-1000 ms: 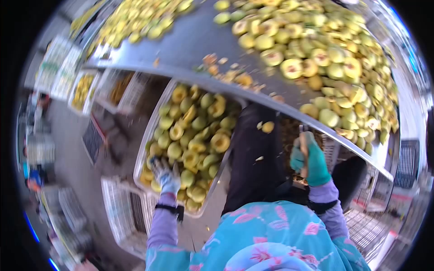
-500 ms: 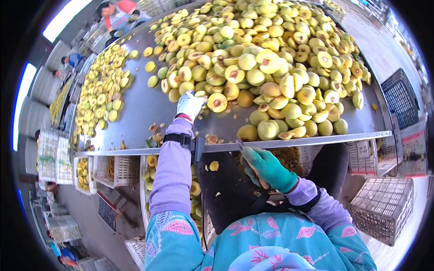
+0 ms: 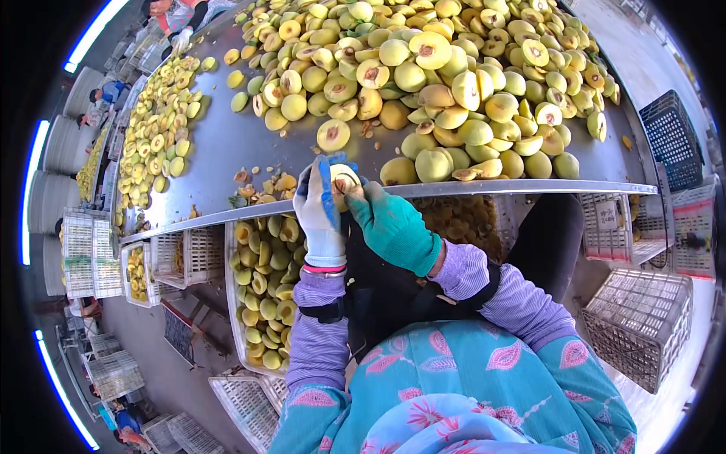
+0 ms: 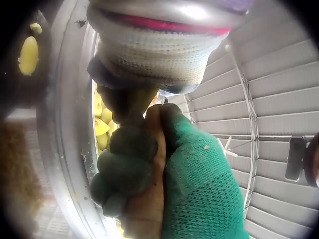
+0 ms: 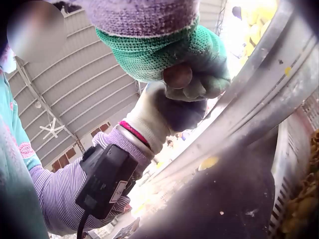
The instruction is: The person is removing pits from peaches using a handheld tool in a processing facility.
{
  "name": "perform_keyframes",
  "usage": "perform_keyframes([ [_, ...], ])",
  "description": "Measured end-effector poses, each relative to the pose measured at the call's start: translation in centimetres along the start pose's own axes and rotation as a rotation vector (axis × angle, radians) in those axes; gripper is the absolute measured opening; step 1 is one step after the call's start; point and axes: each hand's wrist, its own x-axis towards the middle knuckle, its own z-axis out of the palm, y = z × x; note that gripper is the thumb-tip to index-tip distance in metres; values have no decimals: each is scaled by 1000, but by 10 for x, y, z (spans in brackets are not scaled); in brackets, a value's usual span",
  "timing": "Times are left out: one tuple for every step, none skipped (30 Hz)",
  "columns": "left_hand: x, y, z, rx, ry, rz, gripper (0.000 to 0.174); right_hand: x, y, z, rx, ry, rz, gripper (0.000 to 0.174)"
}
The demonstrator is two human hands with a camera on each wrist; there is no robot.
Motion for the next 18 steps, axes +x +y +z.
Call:
perform_keyframes([
  [-3,-4,4,-239,32,-151,23,-2,-2,0,-22,-9,30,26],
  [-4,-9,9,-476,68,-302,24,-3,-2,2,19,6,29,25],
  [-6,-12,10,-610,80,-433,25,-5,-2,4,63,17,26,25],
  [-7,-12,10,-743,110,-566,26,-7,-4,6,107,26,25,24],
  [-8,-10,11,-757,139,-543,26,-8,-5,7,97,16,39,24],
  [-10,-8,12,-770,167,-519,25,-9,-7,7,87,6,54,23],
  [-12,-8,13,-783,194,-495,25,-11,-10,6,76,-2,69,23],
  [-17,-14,15,-668,198,-420,23,-12,-12,6,76,-4,89,23],
  [-19,-15,16,-633,199,-362,23,-13,-14,6,75,-4,110,23],
  [-21,-16,16,-598,199,-302,24,-15,-16,6,74,-1,132,22],
  [-21,-16,17,-564,198,-241,25,-17,-16,7,66,20,123,22],
  [-21,-14,17,-614,180,-286,25,-19,-17,8,58,43,114,22],
  [-21,-10,15,-665,160,-331,25,-21,-17,8,51,66,107,21],
  [-20,-5,14,-714,141,-377,25,-23,-13,11,85,97,73,23],
  [-19,-2,13,-744,107,-393,25,-25,-7,16,120,126,38,24],
  [-19,1,12,-773,73,-409,26,-26,-7,17,156,156,3,25],
  [-19,3,11,-801,42,-426,26,-27,-7,15,332,54,175,27],
  [-21,1,13,-688,23,-273,26,-30,-7,12,507,-56,348,28],
])
